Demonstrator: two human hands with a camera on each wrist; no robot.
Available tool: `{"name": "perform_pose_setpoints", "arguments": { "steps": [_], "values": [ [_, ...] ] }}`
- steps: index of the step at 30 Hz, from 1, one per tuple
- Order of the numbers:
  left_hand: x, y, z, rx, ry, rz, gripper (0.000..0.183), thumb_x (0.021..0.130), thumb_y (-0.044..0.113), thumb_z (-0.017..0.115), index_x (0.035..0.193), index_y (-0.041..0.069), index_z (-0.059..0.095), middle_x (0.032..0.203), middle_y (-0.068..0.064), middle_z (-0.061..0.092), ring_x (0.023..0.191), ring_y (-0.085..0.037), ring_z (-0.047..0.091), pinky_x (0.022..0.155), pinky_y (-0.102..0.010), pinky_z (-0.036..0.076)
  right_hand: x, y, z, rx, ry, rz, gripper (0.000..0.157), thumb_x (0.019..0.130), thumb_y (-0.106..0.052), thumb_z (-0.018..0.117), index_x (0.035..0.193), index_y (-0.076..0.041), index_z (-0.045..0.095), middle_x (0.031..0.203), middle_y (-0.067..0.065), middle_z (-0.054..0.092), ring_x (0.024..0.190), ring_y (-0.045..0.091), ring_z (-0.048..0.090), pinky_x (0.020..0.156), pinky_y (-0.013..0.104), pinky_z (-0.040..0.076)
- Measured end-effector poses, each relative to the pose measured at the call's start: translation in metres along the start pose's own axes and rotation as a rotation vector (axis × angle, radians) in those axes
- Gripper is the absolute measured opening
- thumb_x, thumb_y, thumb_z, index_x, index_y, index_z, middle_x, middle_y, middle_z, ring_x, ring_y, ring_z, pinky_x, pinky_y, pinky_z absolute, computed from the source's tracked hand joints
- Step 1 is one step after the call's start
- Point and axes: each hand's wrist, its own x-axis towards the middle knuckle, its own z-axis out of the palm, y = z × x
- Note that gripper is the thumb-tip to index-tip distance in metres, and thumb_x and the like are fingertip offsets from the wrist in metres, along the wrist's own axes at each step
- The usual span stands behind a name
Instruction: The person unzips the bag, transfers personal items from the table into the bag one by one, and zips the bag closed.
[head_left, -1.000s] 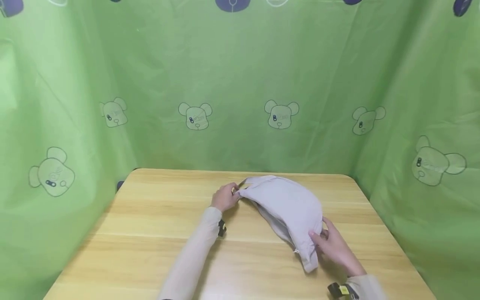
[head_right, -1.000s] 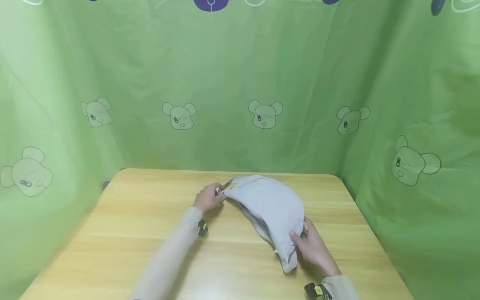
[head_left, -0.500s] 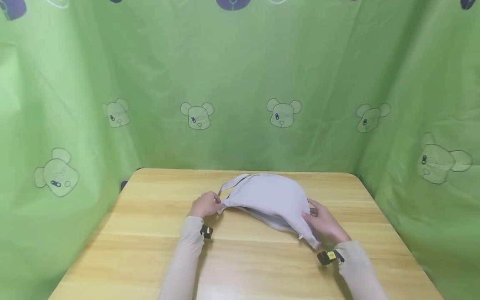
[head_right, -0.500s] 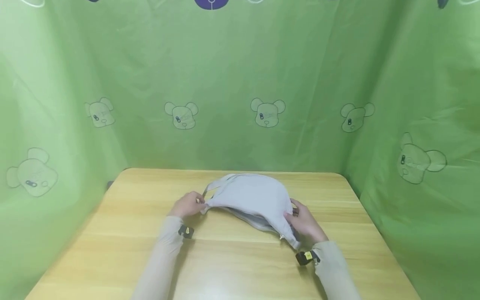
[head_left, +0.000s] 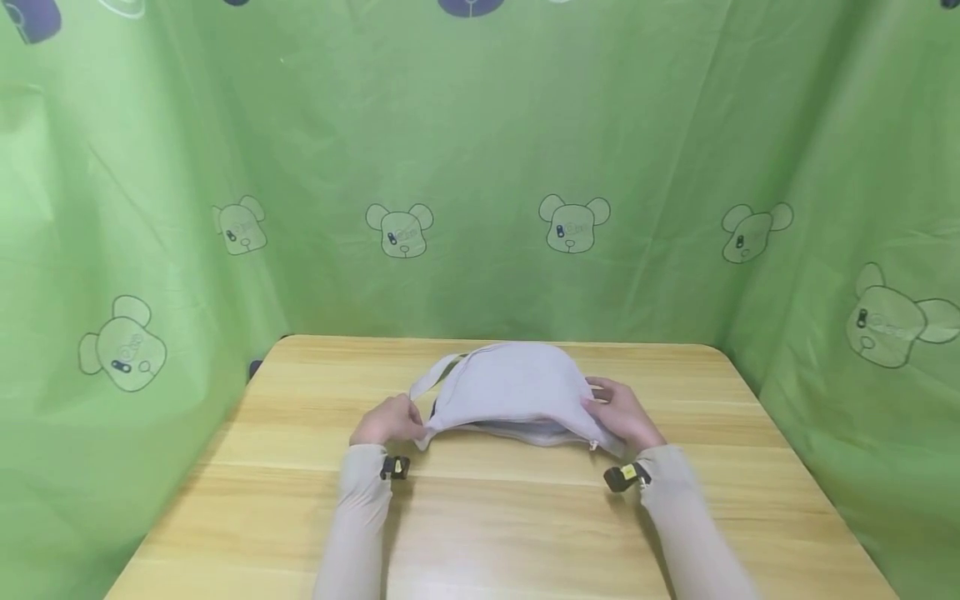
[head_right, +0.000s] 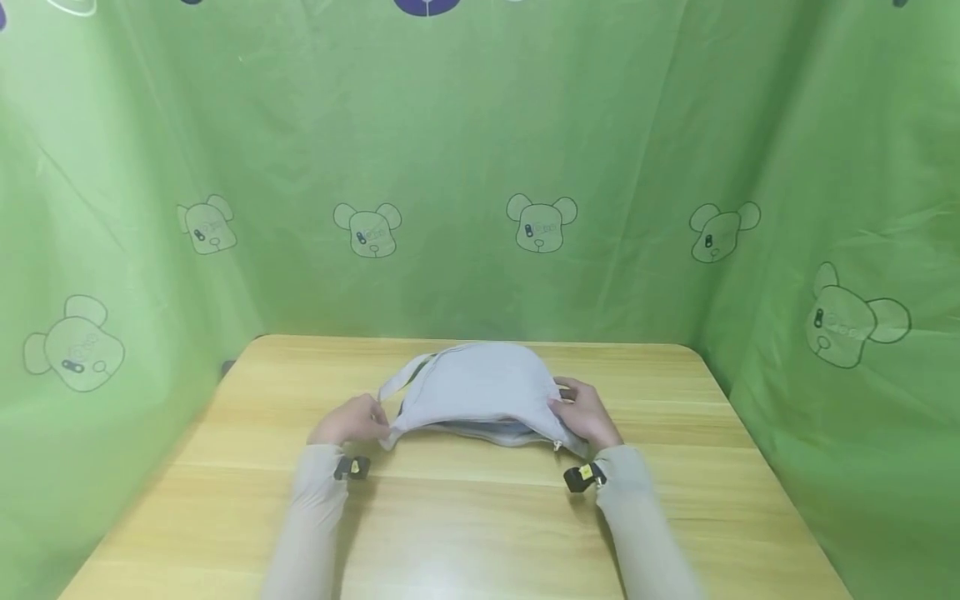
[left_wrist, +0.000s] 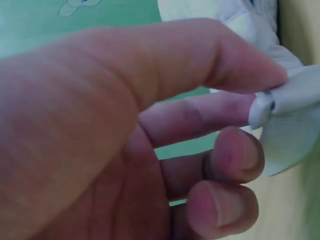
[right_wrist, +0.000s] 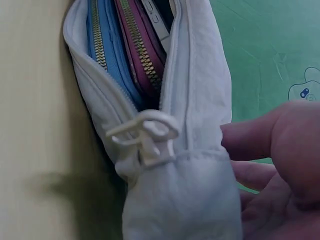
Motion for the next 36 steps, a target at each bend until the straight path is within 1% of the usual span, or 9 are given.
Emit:
{"name": "perform_pose_setpoints", "arguments": {
  "steps": [6,13,16,21,24,27,30,34,36],
  "values": [
    [-0.005,-0.005,-0.005,-0.025,0.002,-0.023,0.008,0.079,0.011,0.082,0.086,0.008,0.078,0.085,-0.003,0.073,0.08,-0.019,0.059,0.071,-0.031,0.047,0.006,0.001,0.005,0.029,0.02,0.016,0.054,0.1,-0.016,0.064,0.146,0.006,0.049,0.145,0.034,0.055,0.133,0.049,0.056,0.114,0.055,0.046],
    [-0.004,-0.007,-0.001,-0.051,0.003,-0.016,0.018,0.078,0.009,0.083,0.095,0.008,0.078,0.103,-0.009,0.077,0.096,-0.026,0.065,0.092,-0.051,0.055,-0.001,0.002,-0.004,-0.039,0.027,0.015,0.054,0.102,-0.025,0.063,0.146,0.003,0.05,0.145,0.029,0.058,0.133,0.046,0.056,0.114,0.057,0.044],
    [-0.006,-0.004,0.001,-0.065,0.019,0.005,0.025,0.077,0.01,0.083,0.101,0.006,0.077,0.105,-0.01,0.075,0.093,-0.025,0.064,0.086,-0.045,0.055,-0.007,-0.002,-0.012,-0.096,0.03,-0.033,0.054,0.104,-0.026,0.06,0.147,0.004,0.049,0.142,0.029,0.06,0.129,0.046,0.059,0.112,0.058,0.046],
    [-0.008,0.016,-0.003,-0.12,0.104,0.097,0.032,0.089,0.016,0.075,0.118,0.002,0.071,0.094,-0.01,0.072,0.077,-0.018,0.063,0.067,-0.03,0.053,-0.023,-0.021,-0.027,-0.229,0.039,-0.117,0.051,0.106,-0.027,0.057,0.145,0.006,0.05,0.138,0.029,0.062,0.125,0.047,0.061,0.107,0.061,0.049],
    [-0.008,0.036,-0.003,-0.212,0.202,0.193,0.025,0.096,0.018,0.07,0.117,0.004,0.072,0.093,-0.009,0.073,0.078,-0.016,0.065,0.069,-0.03,0.055,-0.031,-0.034,-0.032,-0.308,0.033,-0.164,0.046,0.105,-0.024,0.058,0.139,0.007,0.055,0.132,0.029,0.066,0.12,0.046,0.063,0.102,0.061,0.051],
    [-0.003,0.06,0.009,-0.364,0.255,0.304,0.018,0.097,0.017,0.069,0.11,0.005,0.074,0.094,-0.011,0.074,0.08,-0.016,0.066,0.073,-0.028,0.056,-0.037,-0.043,-0.034,-0.374,0.001,-0.192,0.041,0.102,-0.021,0.061,0.131,0.008,0.06,0.126,0.029,0.068,0.112,0.044,0.067,0.098,0.06,0.054],
    [0.002,0.083,0.03,-0.522,0.194,0.351,0.019,0.098,0.019,0.068,0.11,0.005,0.074,0.097,-0.017,0.076,0.081,-0.019,0.07,0.074,-0.028,0.059,-0.041,-0.05,-0.033,-0.427,-0.067,-0.181,0.042,0.098,-0.02,0.066,0.127,0.01,0.061,0.124,0.03,0.068,0.109,0.043,0.067,0.095,0.059,0.056],
    [0.01,0.105,0.059,-0.703,-0.035,0.309,0.03,0.1,0.023,0.067,0.118,0.0,0.072,0.104,-0.027,0.076,0.085,-0.03,0.076,0.082,-0.04,0.064,-0.043,-0.056,-0.029,-0.499,-0.145,-0.114,0.041,0.087,-0.017,0.074,0.117,0.009,0.062,0.11,0.025,0.07,0.099,0.037,0.067,0.087,0.052,0.057],
    [0.016,0.114,0.073,-0.784,-0.113,0.269,0.034,0.1,0.024,0.067,0.12,-0.004,0.07,0.103,-0.029,0.075,0.085,-0.032,0.077,0.085,-0.047,0.064,-0.042,-0.058,-0.026,-0.522,-0.163,-0.068,0.034,0.082,-0.014,0.078,0.106,0.005,0.064,0.099,0.017,0.07,0.089,0.031,0.065,0.077,0.045,0.056]
  ]
}}
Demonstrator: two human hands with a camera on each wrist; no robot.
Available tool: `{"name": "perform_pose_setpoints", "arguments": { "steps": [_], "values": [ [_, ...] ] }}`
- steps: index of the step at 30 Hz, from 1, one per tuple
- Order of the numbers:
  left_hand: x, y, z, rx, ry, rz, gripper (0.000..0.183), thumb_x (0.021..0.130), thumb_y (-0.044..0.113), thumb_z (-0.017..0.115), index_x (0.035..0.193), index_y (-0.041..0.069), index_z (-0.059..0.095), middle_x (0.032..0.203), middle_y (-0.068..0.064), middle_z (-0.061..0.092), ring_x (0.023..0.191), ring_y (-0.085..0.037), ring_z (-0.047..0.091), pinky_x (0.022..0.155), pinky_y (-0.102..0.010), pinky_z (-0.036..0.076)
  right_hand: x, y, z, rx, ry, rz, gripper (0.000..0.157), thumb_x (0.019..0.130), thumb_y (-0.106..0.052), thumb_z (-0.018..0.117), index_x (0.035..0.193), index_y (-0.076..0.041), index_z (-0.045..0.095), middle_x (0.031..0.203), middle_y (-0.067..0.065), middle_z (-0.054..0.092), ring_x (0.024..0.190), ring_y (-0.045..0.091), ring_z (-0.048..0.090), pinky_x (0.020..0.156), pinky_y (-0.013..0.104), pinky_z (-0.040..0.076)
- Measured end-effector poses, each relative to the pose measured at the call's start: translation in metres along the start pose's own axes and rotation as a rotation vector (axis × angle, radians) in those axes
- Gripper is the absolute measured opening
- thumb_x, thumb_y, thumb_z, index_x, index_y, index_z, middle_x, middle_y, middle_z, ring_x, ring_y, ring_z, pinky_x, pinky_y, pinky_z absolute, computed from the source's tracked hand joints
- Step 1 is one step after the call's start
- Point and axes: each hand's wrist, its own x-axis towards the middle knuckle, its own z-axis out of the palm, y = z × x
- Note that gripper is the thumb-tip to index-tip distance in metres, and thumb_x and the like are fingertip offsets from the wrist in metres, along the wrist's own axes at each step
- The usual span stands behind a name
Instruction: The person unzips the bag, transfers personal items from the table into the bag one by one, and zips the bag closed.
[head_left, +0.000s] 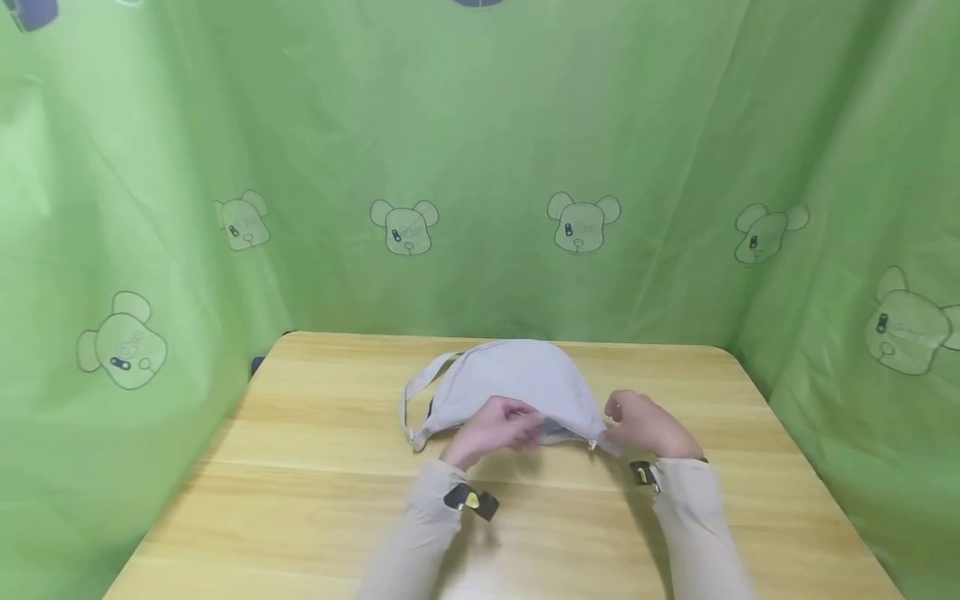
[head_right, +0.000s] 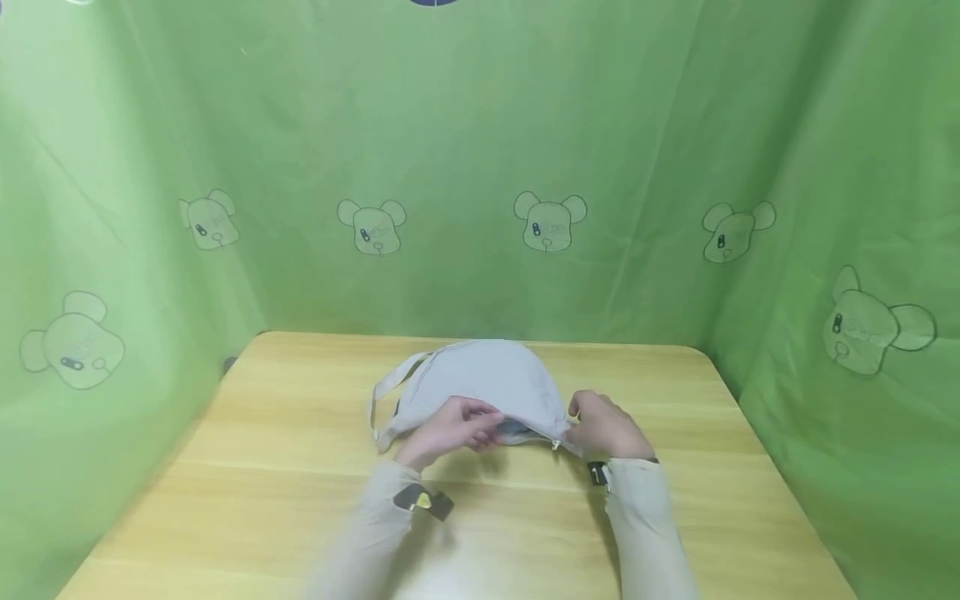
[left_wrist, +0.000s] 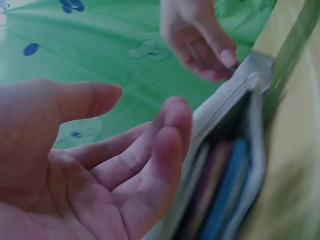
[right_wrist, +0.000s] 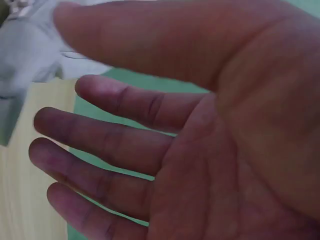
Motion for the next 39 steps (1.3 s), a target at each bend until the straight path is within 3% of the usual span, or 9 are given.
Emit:
{"name": "perform_pose_setpoints", "arguments": {
  "steps": [4,9,14,19,25,28,31,33,39],
  "values": [
    [0.015,-0.017,0.029,-0.102,-0.046,-0.047,0.038,0.101,0.024,0.065,0.119,-0.01,0.069,0.098,-0.024,0.078,0.083,-0.027,0.078,0.082,-0.042,0.065,0.003,-0.002,0.004,-0.022,-0.012,0.065,0.027,0.074,-0.01,0.081,0.091,-0.004,0.061,0.083,0.006,0.064,0.075,0.023,0.057,0.064,0.034,0.047],
    [0.022,-0.049,0.063,-0.241,-0.03,-0.115,0.029,0.098,0.013,0.065,0.114,-0.011,0.069,0.099,-0.024,0.078,0.089,-0.028,0.079,0.08,-0.034,0.065,0.004,-0.005,0.011,-0.047,0.014,0.088,0.025,0.07,-0.006,0.079,0.087,-0.007,0.061,0.081,0.005,0.063,0.074,0.023,0.057,0.062,0.034,0.045],
    [0.024,-0.062,0.087,-0.604,-0.063,-0.14,0.036,0.099,0.0,0.056,0.13,-0.016,0.058,0.132,-0.035,0.064,0.126,-0.042,0.066,0.109,-0.041,0.054,0.004,-0.006,0.015,-0.074,0.021,0.105,0.024,0.069,-0.005,0.078,0.085,-0.009,0.06,0.082,0.006,0.063,0.074,0.024,0.058,0.062,0.036,0.046],
    [0.025,-0.061,0.095,-0.934,-0.125,-0.205,0.05,0.103,0.008,0.046,0.146,-0.017,0.039,0.152,-0.035,0.045,0.148,-0.045,0.042,0.127,-0.047,0.033,0.004,-0.005,0.013,-0.06,0.0,0.144,0.027,0.073,-0.01,0.081,0.09,-0.008,0.06,0.086,0.007,0.064,0.077,0.025,0.059,0.065,0.038,0.048],
    [0.027,-0.06,0.089,-0.929,-0.018,-0.271,0.049,0.1,0.02,0.052,0.136,-0.012,0.051,0.128,-0.021,0.062,0.122,-0.03,0.062,0.122,-0.045,0.041,0.004,-0.002,0.005,-0.074,0.054,0.107,0.021,0.074,-0.01,0.081,0.088,-0.01,0.065,0.086,0.007,0.069,0.078,0.025,0.062,0.067,0.043,0.051],
    [0.027,-0.059,0.088,-0.955,-0.003,-0.273,0.052,0.1,0.019,0.05,0.14,-0.015,0.045,0.138,-0.03,0.056,0.133,-0.04,0.056,0.125,-0.047,0.037,0.003,-0.001,0.002,-0.063,0.051,0.079,0.019,0.074,-0.008,0.079,0.088,-0.009,0.067,0.088,0.008,0.071,0.078,0.025,0.063,0.067,0.044,0.052],
    [0.027,-0.057,0.09,-0.995,-0.019,-0.259,0.059,0.103,0.018,0.048,0.147,-0.019,0.034,0.153,-0.037,0.041,0.148,-0.048,0.04,0.128,-0.05,0.032,0.002,-0.003,0.001,-0.053,0.055,0.075,0.017,0.074,-0.007,0.079,0.087,-0.009,0.068,0.091,0.008,0.074,0.081,0.025,0.066,0.069,0.045,0.054],
    [0.028,-0.056,0.092,-0.974,-0.029,-0.249,0.061,0.105,0.022,0.05,0.148,-0.018,0.035,0.153,-0.038,0.042,0.148,-0.048,0.041,0.127,-0.05,0.034,0.001,-0.005,-0.001,-0.047,0.054,0.065,0.017,0.074,-0.007,0.079,0.088,-0.008,0.069,0.094,0.01,0.075,0.083,0.026,0.067,0.071,0.047,0.056],
    [0.031,-0.055,0.1,-0.752,0.089,-0.232,0.045,0.1,0.028,0.066,0.127,-0.008,0.061,0.117,-0.027,0.072,0.102,-0.03,0.076,0.099,-0.041,0.06,0.0,-0.009,-0.002,-0.045,0.052,0.042,0.014,0.077,-0.007,0.078,0.089,-0.008,0.071,0.094,0.01,0.076,0.083,0.025,0.068,0.072,0.047,0.056]
  ]
}}
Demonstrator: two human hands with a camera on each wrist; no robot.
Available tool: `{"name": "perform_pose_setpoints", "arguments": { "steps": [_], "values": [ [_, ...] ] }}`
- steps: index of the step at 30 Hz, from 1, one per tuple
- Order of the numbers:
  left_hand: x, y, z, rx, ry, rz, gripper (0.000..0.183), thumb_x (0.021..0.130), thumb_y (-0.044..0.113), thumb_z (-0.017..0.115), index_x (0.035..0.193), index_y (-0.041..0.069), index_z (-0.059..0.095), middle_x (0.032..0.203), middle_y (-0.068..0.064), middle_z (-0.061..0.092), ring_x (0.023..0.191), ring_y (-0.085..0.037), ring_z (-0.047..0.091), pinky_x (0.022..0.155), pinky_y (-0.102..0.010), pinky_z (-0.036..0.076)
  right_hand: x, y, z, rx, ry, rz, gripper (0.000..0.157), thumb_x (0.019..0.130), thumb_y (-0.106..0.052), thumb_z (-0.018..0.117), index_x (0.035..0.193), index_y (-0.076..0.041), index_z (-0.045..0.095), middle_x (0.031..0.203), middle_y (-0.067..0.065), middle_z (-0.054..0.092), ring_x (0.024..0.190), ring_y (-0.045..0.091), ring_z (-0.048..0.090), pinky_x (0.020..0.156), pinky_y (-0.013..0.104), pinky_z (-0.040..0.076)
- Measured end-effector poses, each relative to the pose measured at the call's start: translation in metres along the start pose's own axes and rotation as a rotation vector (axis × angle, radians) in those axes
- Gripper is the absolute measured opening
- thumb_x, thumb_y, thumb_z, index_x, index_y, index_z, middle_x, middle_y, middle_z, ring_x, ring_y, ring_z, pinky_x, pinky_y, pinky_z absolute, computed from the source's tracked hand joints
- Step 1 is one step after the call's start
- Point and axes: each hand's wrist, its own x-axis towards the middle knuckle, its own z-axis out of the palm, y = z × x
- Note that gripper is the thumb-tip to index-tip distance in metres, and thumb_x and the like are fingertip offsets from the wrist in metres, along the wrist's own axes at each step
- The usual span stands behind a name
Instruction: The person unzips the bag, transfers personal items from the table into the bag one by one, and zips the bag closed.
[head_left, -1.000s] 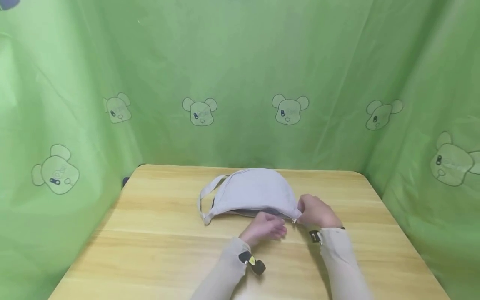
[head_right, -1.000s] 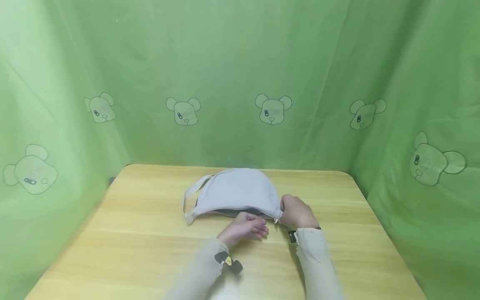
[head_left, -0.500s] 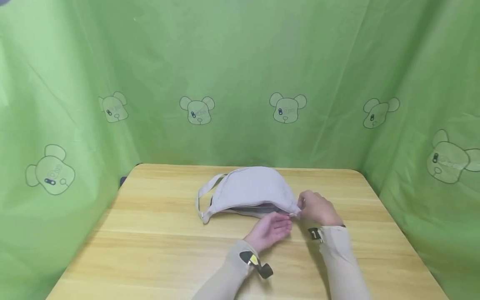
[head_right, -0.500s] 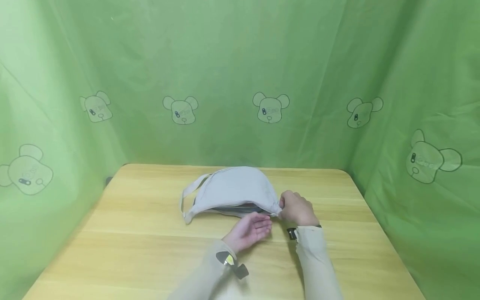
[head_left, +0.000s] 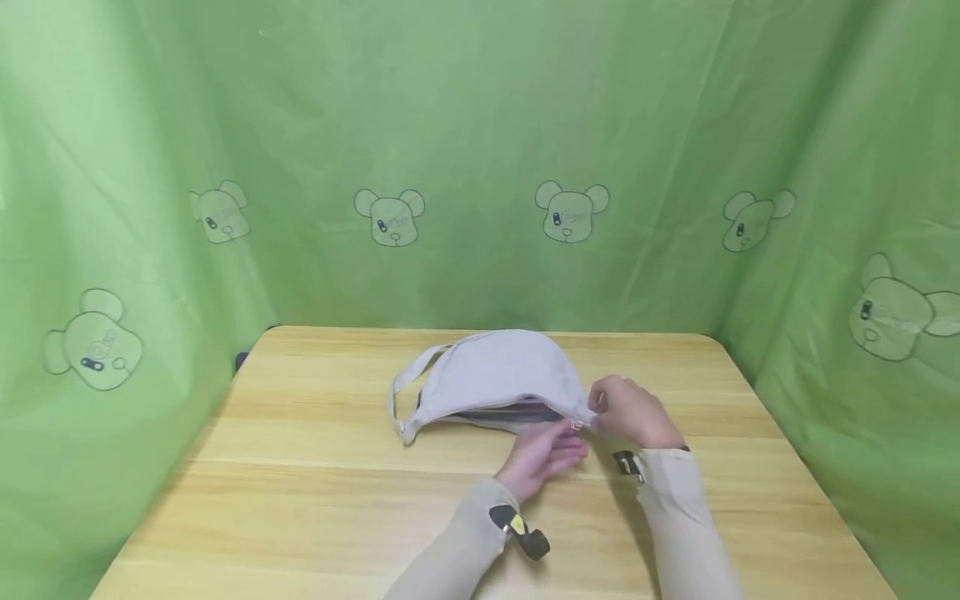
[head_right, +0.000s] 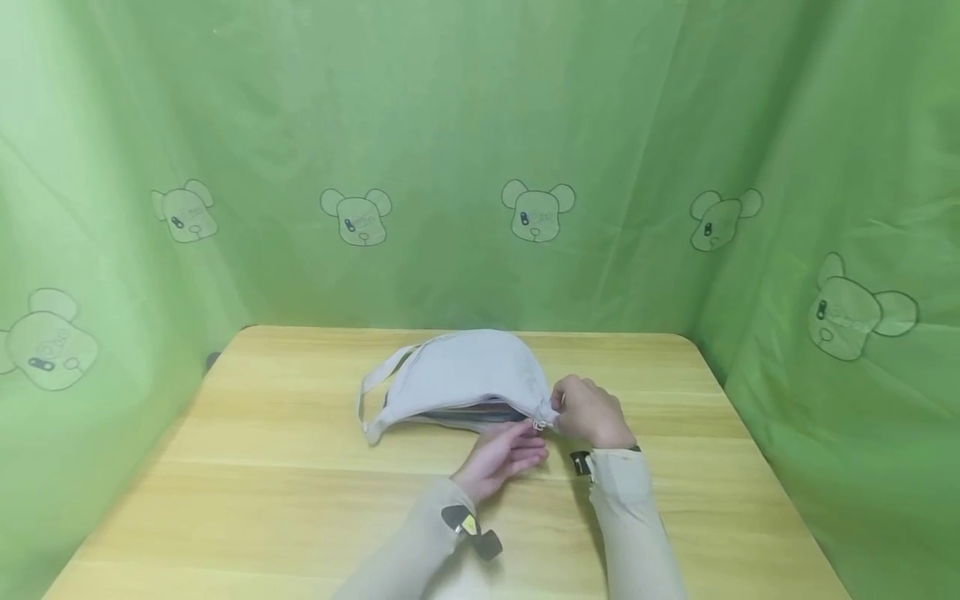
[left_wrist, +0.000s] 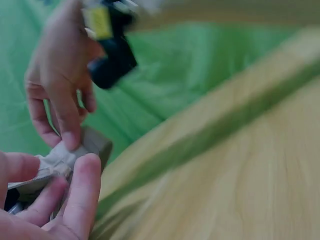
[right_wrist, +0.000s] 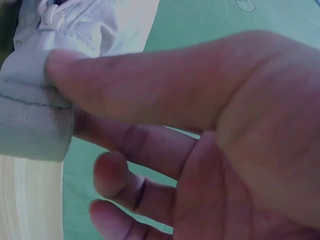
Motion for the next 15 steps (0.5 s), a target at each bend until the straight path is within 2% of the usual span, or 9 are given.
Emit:
{"name": "perform_pose_setpoints", "arguments": {
  "steps": [1,3,8,12,15],
  "values": [
    [-0.0003,-0.0002,0.0007,0.02,0.02,0.005,0.042,0.099,0.027,0.067,0.125,-0.006,0.062,0.114,-0.025,0.073,0.097,-0.028,0.077,0.095,-0.04,0.062,0.0002,-0.0002,-0.0004,-0.002,0.005,-0.003,0.013,0.077,-0.007,0.078,0.089,-0.008,0.072,0.093,0.01,0.076,0.082,0.025,0.067,0.071,0.047,0.056],
    [-0.0014,-0.0009,0.0017,0.032,0.026,0.007,0.042,0.1,0.026,0.066,0.126,-0.007,0.062,0.115,-0.027,0.072,0.097,-0.029,0.077,0.094,-0.04,0.062,0.0001,-0.0004,-0.0009,-0.005,0.012,-0.005,0.013,0.077,-0.007,0.078,0.089,-0.009,0.072,0.093,0.009,0.076,0.082,0.024,0.067,0.07,0.047,0.056],
    [-0.003,-0.0001,0.002,-0.065,-0.009,-0.01,0.045,0.102,0.025,0.062,0.135,-0.005,0.057,0.133,-0.032,0.064,0.122,-0.041,0.068,0.105,-0.045,0.057,0.0009,0.0009,-0.0012,-0.015,0.016,0.0,0.015,0.075,-0.008,0.079,0.089,-0.01,0.073,0.094,0.009,0.076,0.083,0.024,0.067,0.071,0.048,0.055],
    [-0.0025,0.0001,-0.0003,-0.089,-0.025,-0.034,0.044,0.102,0.027,0.062,0.129,-0.008,0.059,0.13,-0.031,0.065,0.121,-0.04,0.068,0.107,-0.047,0.055,0.0007,0.0006,-0.0022,-0.011,0.008,0.002,0.017,0.075,-0.007,0.08,0.091,-0.01,0.073,0.095,0.01,0.076,0.084,0.025,0.067,0.071,0.049,0.056],
    [-0.0039,-0.0003,-0.0009,-0.1,-0.036,-0.039,0.048,0.103,0.026,0.059,0.133,-0.013,0.054,0.134,-0.033,0.062,0.125,-0.042,0.065,0.112,-0.048,0.051,-0.0005,0.0,-0.0025,-0.004,-0.001,0.006,0.018,0.075,-0.007,0.081,0.091,-0.009,0.073,0.095,0.01,0.076,0.083,0.025,0.067,0.071,0.048,0.055]
  ]
}}
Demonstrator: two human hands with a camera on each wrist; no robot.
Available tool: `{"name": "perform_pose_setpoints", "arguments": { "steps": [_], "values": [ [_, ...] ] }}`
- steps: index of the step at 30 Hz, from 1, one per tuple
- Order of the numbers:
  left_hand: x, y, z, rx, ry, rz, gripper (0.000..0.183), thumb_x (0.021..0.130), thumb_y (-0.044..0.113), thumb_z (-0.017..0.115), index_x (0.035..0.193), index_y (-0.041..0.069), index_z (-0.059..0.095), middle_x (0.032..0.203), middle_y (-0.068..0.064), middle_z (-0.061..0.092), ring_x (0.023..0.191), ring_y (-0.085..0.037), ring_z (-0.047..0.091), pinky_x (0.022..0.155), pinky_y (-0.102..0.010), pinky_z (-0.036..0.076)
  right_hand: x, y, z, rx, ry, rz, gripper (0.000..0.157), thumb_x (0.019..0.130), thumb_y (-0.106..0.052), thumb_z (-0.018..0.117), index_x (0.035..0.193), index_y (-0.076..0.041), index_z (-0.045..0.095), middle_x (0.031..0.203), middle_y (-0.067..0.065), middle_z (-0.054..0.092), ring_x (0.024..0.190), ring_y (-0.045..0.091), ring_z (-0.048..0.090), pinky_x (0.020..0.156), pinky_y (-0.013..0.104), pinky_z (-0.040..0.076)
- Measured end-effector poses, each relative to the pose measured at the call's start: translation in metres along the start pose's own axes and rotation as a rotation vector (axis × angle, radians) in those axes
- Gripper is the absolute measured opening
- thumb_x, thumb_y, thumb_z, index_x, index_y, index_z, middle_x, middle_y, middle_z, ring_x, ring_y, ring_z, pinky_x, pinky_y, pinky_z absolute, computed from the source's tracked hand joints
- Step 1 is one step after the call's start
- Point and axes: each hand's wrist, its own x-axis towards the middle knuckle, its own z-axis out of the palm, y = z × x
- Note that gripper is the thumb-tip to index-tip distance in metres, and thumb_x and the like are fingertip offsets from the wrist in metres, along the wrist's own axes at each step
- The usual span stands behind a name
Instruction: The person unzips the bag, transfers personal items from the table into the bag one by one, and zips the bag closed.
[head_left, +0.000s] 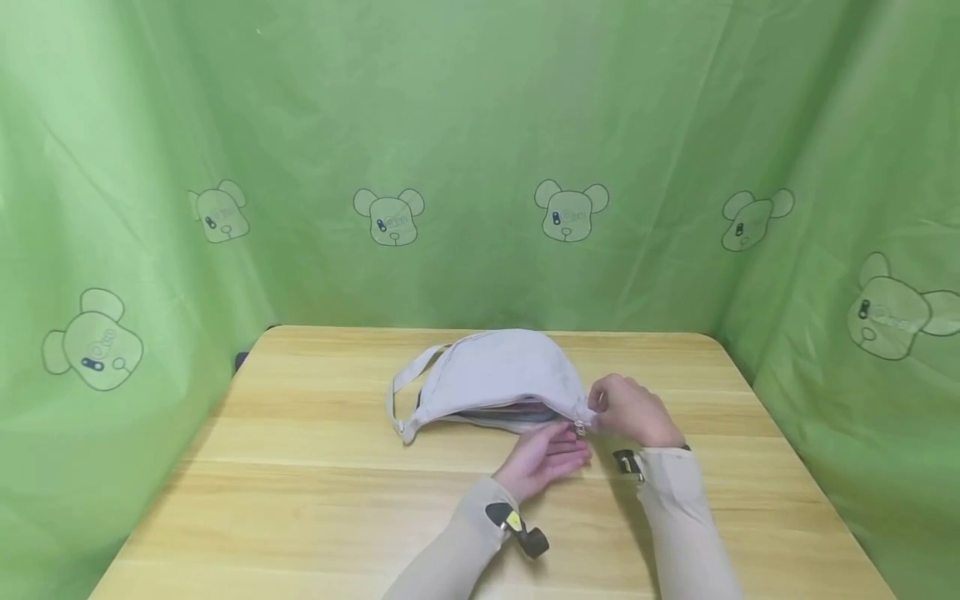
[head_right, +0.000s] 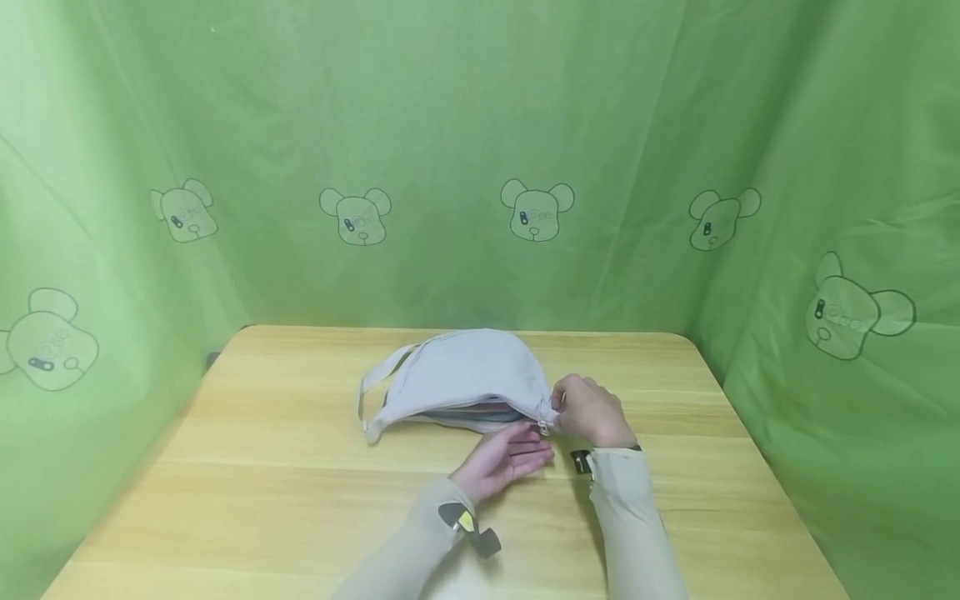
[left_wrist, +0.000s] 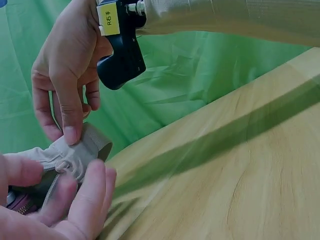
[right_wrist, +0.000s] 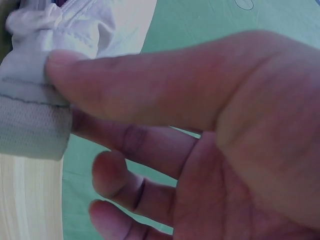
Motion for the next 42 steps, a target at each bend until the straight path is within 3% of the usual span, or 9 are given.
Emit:
{"name": "perform_pose_setpoints", "arguments": {
  "steps": [5,7,15,25,31,35,42],
  "values": [
    [-0.0011,-0.0013,-0.0011,-0.091,-0.046,0.017,0.052,0.106,0.019,0.048,0.146,-0.013,0.041,0.151,-0.037,0.045,0.145,-0.048,0.045,0.124,-0.051,0.038,-0.0009,-0.0002,0.0014,0.001,-0.008,0.004,0.018,0.076,-0.006,0.08,0.093,-0.008,0.073,0.096,0.01,0.076,0.084,0.026,0.067,0.072,0.049,0.056],
    [-0.0008,-0.0017,-0.0015,-0.129,-0.048,0.012,0.05,0.106,0.017,0.049,0.146,-0.012,0.043,0.152,-0.036,0.046,0.147,-0.047,0.044,0.125,-0.05,0.037,-0.001,-0.0005,0.0015,0.003,-0.009,0.004,0.018,0.077,-0.006,0.08,0.093,-0.008,0.074,0.096,0.011,0.076,0.084,0.026,0.067,0.073,0.05,0.056],
    [0.0016,-0.0036,-0.0035,-0.121,-0.027,0.017,0.041,0.103,0.012,0.054,0.138,-0.01,0.051,0.143,-0.034,0.056,0.138,-0.042,0.055,0.119,-0.046,0.045,-0.0007,-0.0006,0.0009,0.0,-0.003,0.001,0.018,0.077,-0.007,0.08,0.093,-0.008,0.074,0.098,0.012,0.076,0.085,0.027,0.068,0.074,0.052,0.057],
    [0.0035,-0.0029,-0.0041,-0.122,-0.02,0.027,0.04,0.103,0.011,0.055,0.137,-0.01,0.053,0.144,-0.033,0.055,0.138,-0.041,0.055,0.12,-0.045,0.044,-0.0007,0.0001,0.0009,0.004,-0.001,-0.005,0.017,0.077,-0.006,0.079,0.094,-0.008,0.074,0.098,0.012,0.077,0.085,0.026,0.068,0.074,0.052,0.057],
    [0.0048,-0.0055,-0.0062,-0.078,0.004,0.041,0.032,0.099,0.007,0.062,0.129,-0.006,0.062,0.135,-0.027,0.064,0.113,-0.024,0.071,0.111,-0.039,0.053,-0.0005,-0.0004,0.0015,0.009,-0.005,-0.001,0.016,0.077,-0.007,0.08,0.093,-0.009,0.074,0.097,0.011,0.077,0.085,0.026,0.068,0.074,0.051,0.057],
    [0.0068,-0.0063,-0.0059,-0.045,0.027,0.047,0.028,0.097,0.009,0.066,0.123,-0.003,0.067,0.122,-0.021,0.071,0.098,-0.018,0.072,0.104,-0.038,0.057,0.0002,-0.0001,0.0005,0.006,-0.003,-0.004,0.017,0.077,-0.006,0.08,0.092,-0.009,0.074,0.097,0.011,0.077,0.085,0.026,0.069,0.073,0.051,0.057],
    [0.0079,-0.0059,-0.0041,-0.044,0.039,0.02,0.033,0.098,0.013,0.068,0.128,-0.001,0.066,0.128,-0.025,0.069,0.113,-0.027,0.073,0.107,-0.041,0.056,-0.0005,0.001,0.0007,0.014,-0.008,0.002,0.016,0.077,-0.006,0.079,0.092,-0.009,0.074,0.096,0.01,0.077,0.084,0.025,0.068,0.072,0.049,0.057]
  ]
}}
